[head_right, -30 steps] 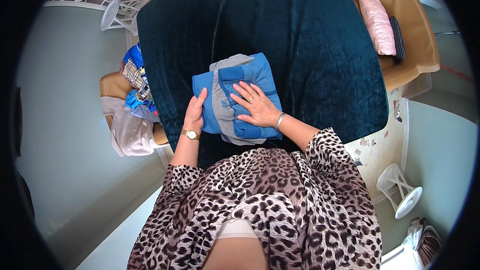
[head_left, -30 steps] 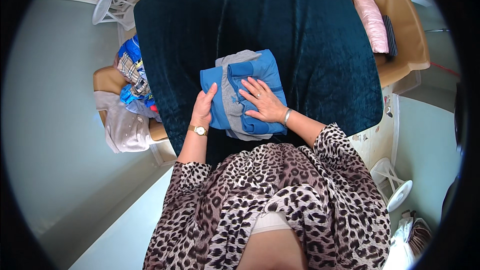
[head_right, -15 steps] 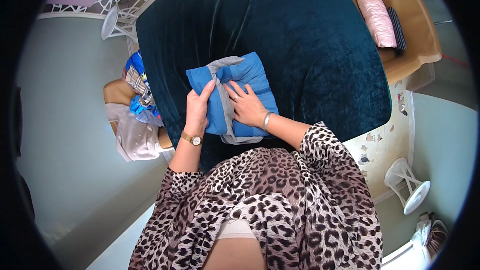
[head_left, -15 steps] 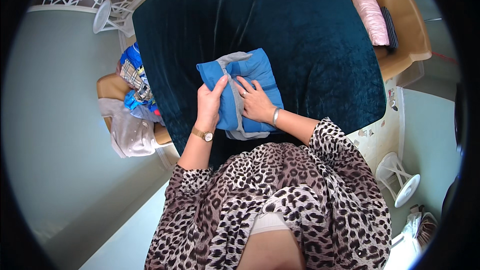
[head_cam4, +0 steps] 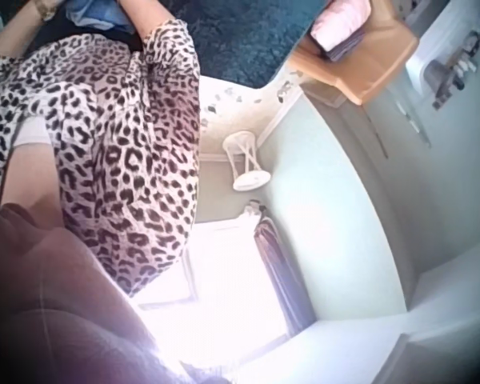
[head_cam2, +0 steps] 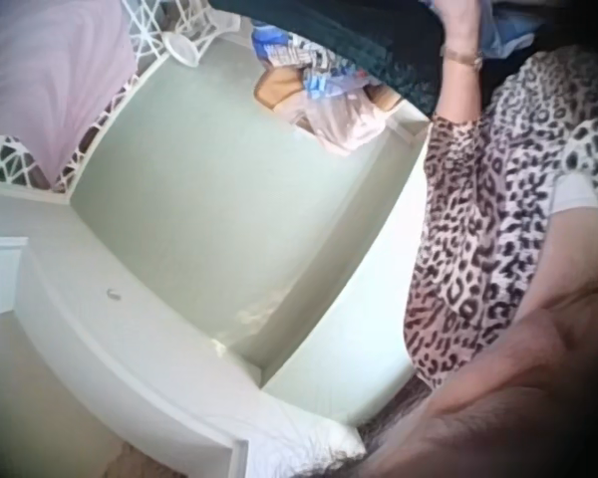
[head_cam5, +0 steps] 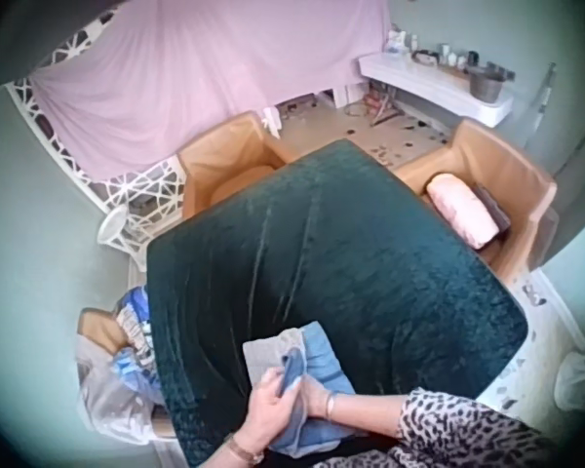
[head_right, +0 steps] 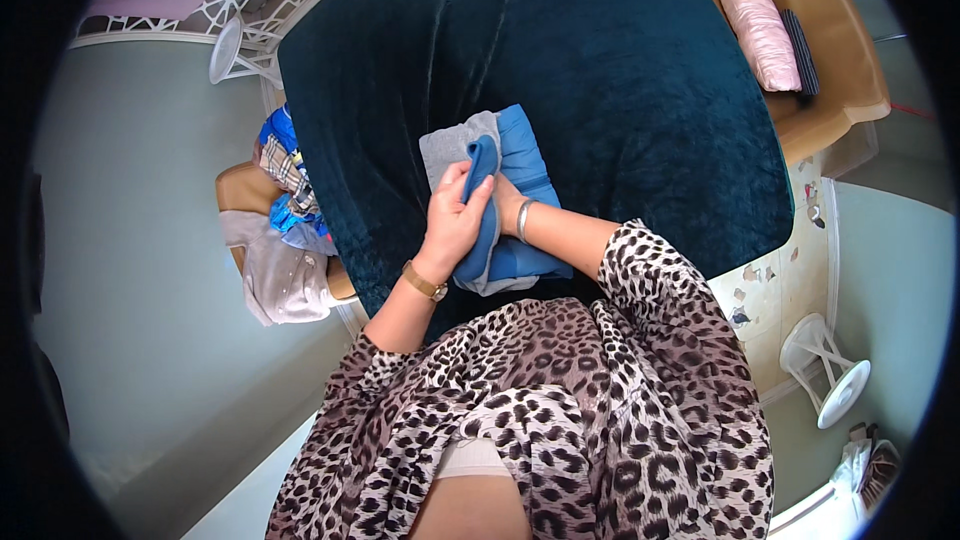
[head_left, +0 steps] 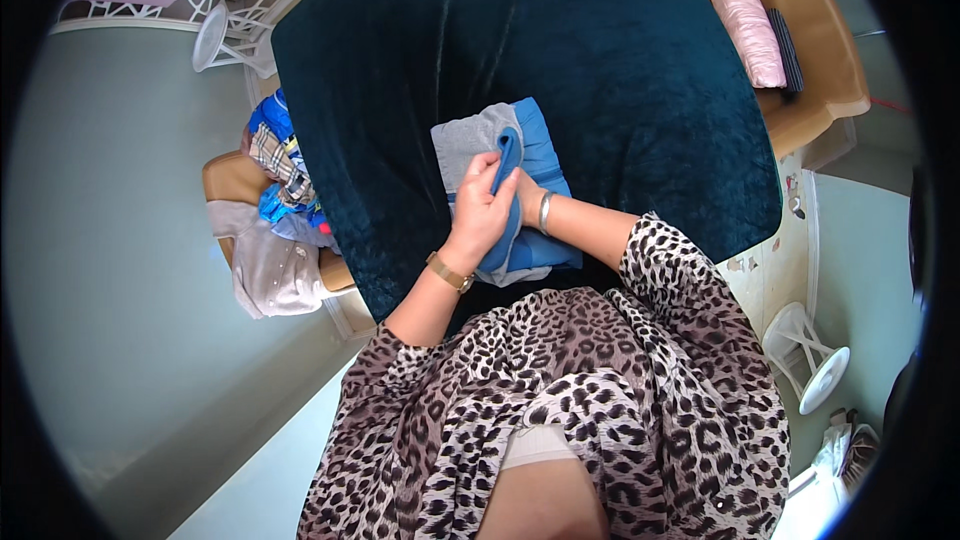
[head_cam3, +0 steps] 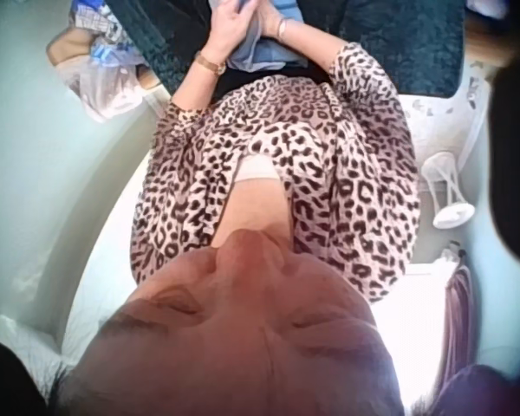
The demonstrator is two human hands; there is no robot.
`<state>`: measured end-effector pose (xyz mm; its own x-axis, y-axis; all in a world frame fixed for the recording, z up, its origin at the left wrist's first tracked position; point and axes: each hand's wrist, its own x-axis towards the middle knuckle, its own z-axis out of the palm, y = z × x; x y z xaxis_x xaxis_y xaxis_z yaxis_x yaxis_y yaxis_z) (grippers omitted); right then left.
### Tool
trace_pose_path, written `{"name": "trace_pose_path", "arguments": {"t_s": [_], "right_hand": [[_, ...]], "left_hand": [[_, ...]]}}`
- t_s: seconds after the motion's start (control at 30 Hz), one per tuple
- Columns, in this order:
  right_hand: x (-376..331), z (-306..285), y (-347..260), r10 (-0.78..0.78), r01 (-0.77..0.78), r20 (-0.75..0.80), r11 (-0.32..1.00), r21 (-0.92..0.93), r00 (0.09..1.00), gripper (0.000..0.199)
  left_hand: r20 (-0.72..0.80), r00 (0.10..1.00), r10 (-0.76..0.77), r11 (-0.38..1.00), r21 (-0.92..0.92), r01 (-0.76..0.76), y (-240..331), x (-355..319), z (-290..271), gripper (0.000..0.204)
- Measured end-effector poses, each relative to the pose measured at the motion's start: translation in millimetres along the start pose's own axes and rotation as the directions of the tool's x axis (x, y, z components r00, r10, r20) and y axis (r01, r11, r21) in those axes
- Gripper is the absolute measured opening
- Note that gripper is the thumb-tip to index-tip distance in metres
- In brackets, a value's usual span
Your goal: The person folds a blue jacket and a beige sweater on a dark green table. The person smooths and aligns each garment, folds sleeves and sides, and stacks the finished items on the table.
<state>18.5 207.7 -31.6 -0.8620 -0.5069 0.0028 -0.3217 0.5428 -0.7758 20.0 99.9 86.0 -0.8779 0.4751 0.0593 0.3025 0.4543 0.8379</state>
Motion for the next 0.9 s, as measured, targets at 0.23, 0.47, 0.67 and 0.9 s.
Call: {"name": "trace_pose_path", "arguments": {"t_s": [0.23,0.47,0.67,0.9], "right_hand": [[-10.9,-5.6,17.1,-0.028,0.036,-0.098,0.996,0.084,0.995,0.023],[-37.4,-47.0,-5.9,-0.129,0.132,-0.060,0.990,0.049,0.990,0.029],[-110.8,-34.4,-13.3,-0.415,0.408,-0.019,0.884,0.227,0.910,0.048],[-94.9,-9.9,-15.1,-0.411,0.429,-0.136,0.891,0.152,0.902,0.030]], "left_hand": [[0.190,0.969,-0.161,0.985,0.091,0.145,23.6,-14.8,-11.2,0.059],[0.054,0.987,-0.152,0.987,0.054,0.149,25.7,-49.8,-18.9,0.074],[-0.147,0.930,-0.338,0.935,0.061,0.350,18.8,-102.8,-19.0,0.066],[-0.119,0.956,-0.268,0.892,0.345,0.293,-7.2,-115.1,15.4,0.031]]}}
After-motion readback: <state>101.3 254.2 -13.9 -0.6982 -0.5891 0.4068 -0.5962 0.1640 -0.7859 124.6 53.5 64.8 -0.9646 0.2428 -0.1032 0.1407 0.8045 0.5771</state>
